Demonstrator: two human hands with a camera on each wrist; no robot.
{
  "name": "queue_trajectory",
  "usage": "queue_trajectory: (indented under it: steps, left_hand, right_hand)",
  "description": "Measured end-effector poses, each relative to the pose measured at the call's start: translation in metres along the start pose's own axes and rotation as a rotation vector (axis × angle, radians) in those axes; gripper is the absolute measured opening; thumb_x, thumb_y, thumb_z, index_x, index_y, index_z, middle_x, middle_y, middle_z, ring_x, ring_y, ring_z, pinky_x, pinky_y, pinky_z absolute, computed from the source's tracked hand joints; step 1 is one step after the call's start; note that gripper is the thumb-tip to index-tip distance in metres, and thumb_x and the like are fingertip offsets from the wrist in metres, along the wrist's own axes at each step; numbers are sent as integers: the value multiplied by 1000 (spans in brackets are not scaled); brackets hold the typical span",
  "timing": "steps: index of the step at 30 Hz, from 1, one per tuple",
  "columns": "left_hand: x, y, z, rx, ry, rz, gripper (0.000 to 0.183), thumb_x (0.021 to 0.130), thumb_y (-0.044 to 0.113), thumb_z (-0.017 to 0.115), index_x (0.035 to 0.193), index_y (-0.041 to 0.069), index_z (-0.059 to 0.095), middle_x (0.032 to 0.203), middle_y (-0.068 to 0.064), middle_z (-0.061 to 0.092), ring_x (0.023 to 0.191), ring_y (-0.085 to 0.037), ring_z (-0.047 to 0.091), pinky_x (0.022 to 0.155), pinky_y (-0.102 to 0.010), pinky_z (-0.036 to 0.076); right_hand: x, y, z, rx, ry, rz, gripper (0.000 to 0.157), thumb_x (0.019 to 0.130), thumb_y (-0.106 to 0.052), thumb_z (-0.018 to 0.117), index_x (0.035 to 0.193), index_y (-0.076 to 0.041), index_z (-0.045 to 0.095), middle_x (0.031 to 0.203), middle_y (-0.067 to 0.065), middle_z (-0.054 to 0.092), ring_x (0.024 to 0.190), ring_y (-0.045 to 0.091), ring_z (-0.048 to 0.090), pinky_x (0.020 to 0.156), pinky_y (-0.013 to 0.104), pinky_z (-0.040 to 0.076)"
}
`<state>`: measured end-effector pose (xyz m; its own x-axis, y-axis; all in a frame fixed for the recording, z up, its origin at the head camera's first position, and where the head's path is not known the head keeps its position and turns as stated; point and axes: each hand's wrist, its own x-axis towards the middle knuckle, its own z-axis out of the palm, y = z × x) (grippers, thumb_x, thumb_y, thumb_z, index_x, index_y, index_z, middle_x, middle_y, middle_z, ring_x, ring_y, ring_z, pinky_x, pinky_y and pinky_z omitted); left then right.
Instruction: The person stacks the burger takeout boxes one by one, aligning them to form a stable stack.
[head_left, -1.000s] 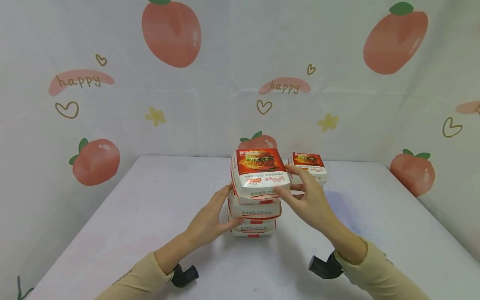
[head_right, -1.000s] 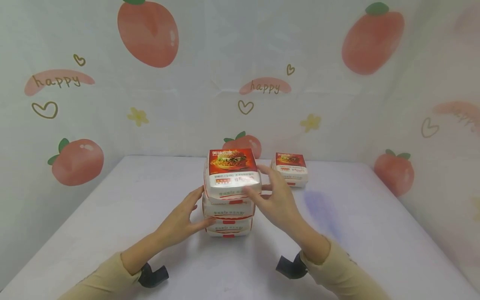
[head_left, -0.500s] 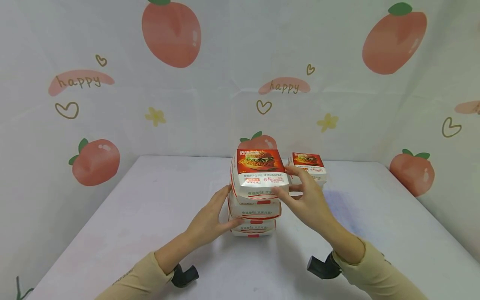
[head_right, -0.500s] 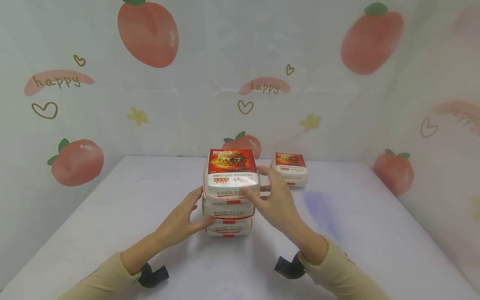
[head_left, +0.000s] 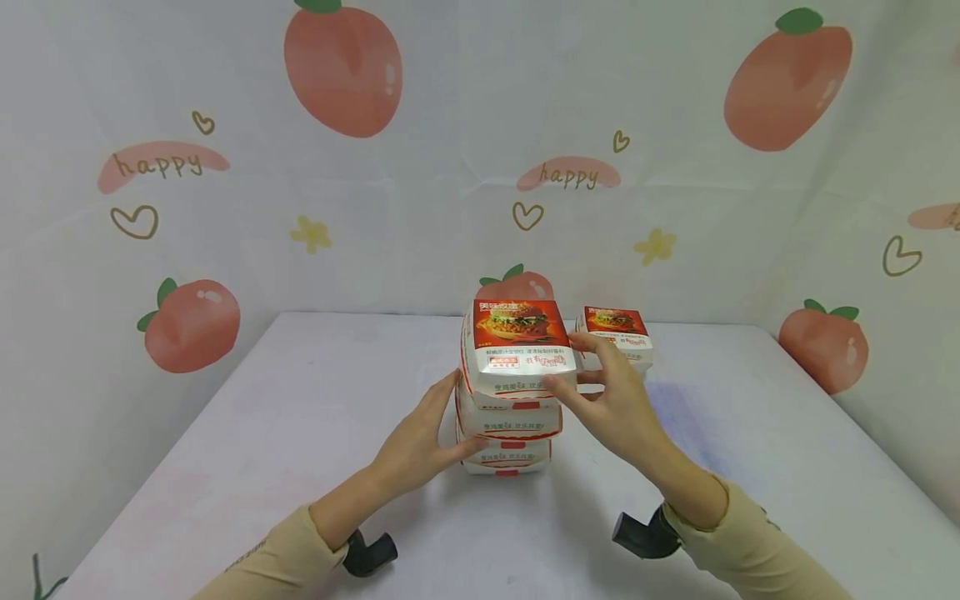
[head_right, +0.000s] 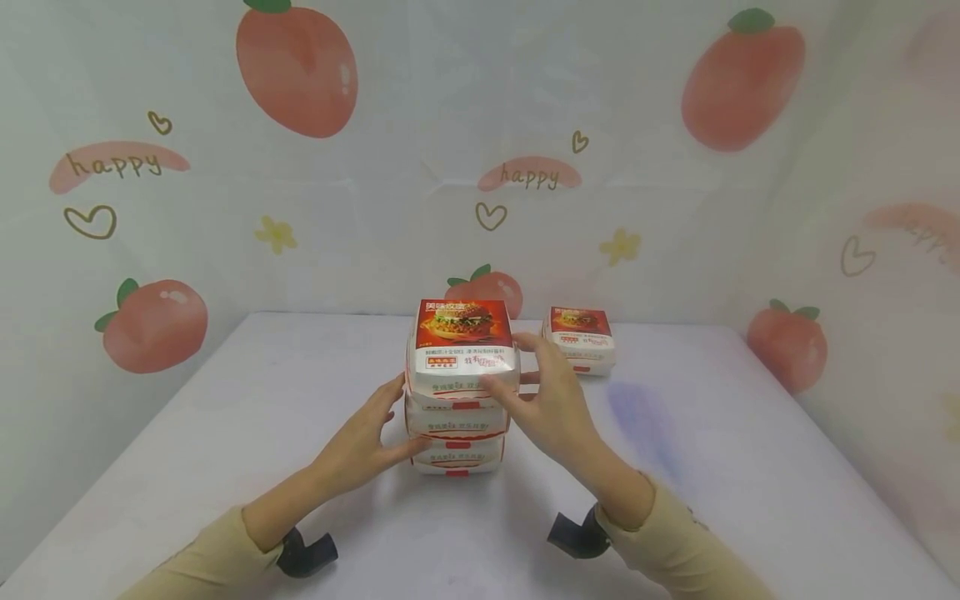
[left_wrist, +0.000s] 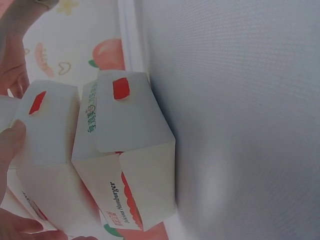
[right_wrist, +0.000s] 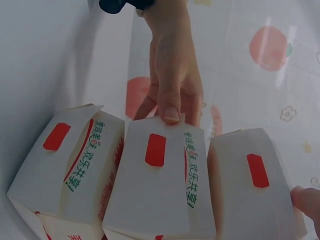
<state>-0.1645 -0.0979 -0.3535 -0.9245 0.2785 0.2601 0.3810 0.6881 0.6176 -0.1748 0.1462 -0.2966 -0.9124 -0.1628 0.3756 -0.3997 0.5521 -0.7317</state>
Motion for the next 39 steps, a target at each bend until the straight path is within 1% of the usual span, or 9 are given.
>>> queue_trajectory:
  steps: [5,10,15,22,29,34,39]
  left_hand:
    - [-1,0,0,2,-1,2,91,78,47,70,149,15,22,149,-6,34,134,-25,41,99,-50,45]
    - [-1,-1,0,2,-3,0,90,79,48,70,148,15,23,149,-5,34,134,-24,41,100,-50,45]
    - [-1,-1,0,3,-3,-3,90,79,49,69,148,16,23,149,-4,35,134,-24,41,100,-50,45]
    - [-1,0,-1,-9,-17,-11,91,78,48,70,149,18,21,150,-2,33,135,-23,39,101,-50,44]
    - [-1,0,-1,-7,-5,12,90,79,47,70,148,16,22,150,-4,33,135,-24,39,101,-50,44]
    - [0,0,-2,-6,-16,3,90,79,48,70,148,16,22,151,-4,32,137,-24,37,103,-50,42]
    - [-1,0,-3,-14,-29,-8,92,78,49,69,149,16,20,151,-4,31,136,-25,38,102,-51,42]
  right_hand:
    - [-1,0,0,-5,1,0,63,83,-31,70,132,-5,41,134,13,47,93,30,66,72,34,59]
    - [-1,-1,1,-6,3,-4,62,83,-28,71,131,-5,41,133,13,47,91,29,66,70,31,59]
    - [-1,-2,1,-6,4,-4,62,83,-27,71,132,-5,41,134,13,47,91,29,67,70,31,59]
    - [-2,-3,0,-3,3,1,62,83,-27,71,132,-4,40,134,14,46,92,29,66,71,33,59]
    - [-2,-3,-1,-13,8,0,64,83,-29,70,133,-4,39,134,14,46,94,31,65,73,37,59]
    - [-2,-3,-2,-5,6,-6,63,83,-28,71,133,-4,39,135,14,45,94,32,65,74,39,58]
    - [-2,-4,-2,-1,1,-2,63,83,-27,71,132,-5,39,136,13,45,94,31,66,75,38,58]
